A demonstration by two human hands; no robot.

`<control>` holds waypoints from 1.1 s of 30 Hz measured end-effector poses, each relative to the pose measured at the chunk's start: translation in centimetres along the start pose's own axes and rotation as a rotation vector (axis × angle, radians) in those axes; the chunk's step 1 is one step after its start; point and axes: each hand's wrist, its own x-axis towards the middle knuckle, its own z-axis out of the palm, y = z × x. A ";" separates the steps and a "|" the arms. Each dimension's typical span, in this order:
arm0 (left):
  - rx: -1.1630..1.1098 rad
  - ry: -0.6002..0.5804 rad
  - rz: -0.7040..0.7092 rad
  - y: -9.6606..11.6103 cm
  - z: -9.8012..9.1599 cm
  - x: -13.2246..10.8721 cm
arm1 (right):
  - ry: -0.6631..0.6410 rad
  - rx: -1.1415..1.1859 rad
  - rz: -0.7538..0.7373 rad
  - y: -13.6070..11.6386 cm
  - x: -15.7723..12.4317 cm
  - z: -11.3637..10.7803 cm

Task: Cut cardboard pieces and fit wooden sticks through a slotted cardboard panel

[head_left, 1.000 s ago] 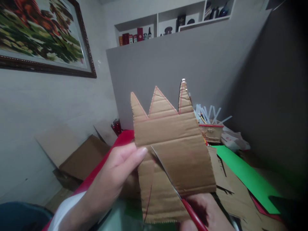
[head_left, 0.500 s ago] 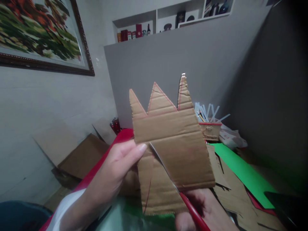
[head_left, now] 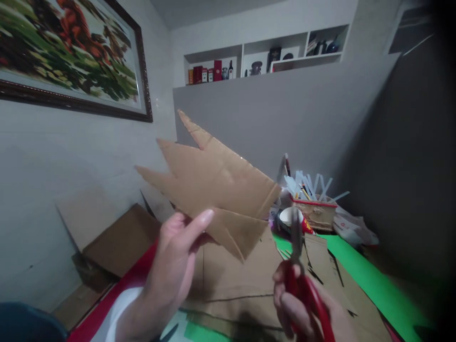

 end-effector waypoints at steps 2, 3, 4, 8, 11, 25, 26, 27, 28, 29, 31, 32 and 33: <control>-0.040 -0.055 -0.058 -0.7 0.4 -0.9 | -0.009 0.142 -0.177 0.7 0.5 -0.5; -0.050 -0.075 -0.086 -1.1 0.5 -1.3 | 0.028 0.193 -0.234 0.7 0.5 -0.6; -0.051 -0.089 -0.113 -1.3 0.7 -1.8 | 0.056 0.219 -0.251 0.6 0.3 -0.6; -0.031 -0.091 -0.218 -1.7 1.2 -2.8 | 0.208 0.094 -0.195 -1.2 -1.0 0.2; -0.029 -0.068 -0.272 -1.5 1.3 -2.7 | 0.170 -0.035 -0.243 -2.1 -1.4 0.2; 0.006 0.086 -0.308 -1.7 1.2 -2.6 | 0.013 0.074 -0.337 0.5 0.0 0.5; 0.001 0.081 -0.304 -1.7 1.2 -2.5 | -0.012 0.069 -0.352 0.6 0.0 0.4; -0.007 0.070 -0.296 -1.6 1.1 -2.4 | -0.032 0.065 -0.365 0.6 0.0 0.3; -0.014 0.054 -0.288 -1.6 1.1 -2.4 | -0.044 0.061 -0.371 0.7 0.0 0.2; -0.019 0.040 -0.280 -1.6 1.0 -2.4 | -0.044 0.053 -0.360 0.7 0.0 0.2; -0.024 0.039 -0.268 -1.5 0.9 -2.4 | -0.010 0.028 -0.330 0.6 -0.1 0.2; -0.024 0.047 -0.259 -1.5 0.9 -2.4 | 0.000 0.019 -0.318 0.4 -0.1 0.2; -0.025 0.058 -0.248 -1.4 0.9 -2.4 | 0.002 0.015 -0.314 0.3 -0.1 0.2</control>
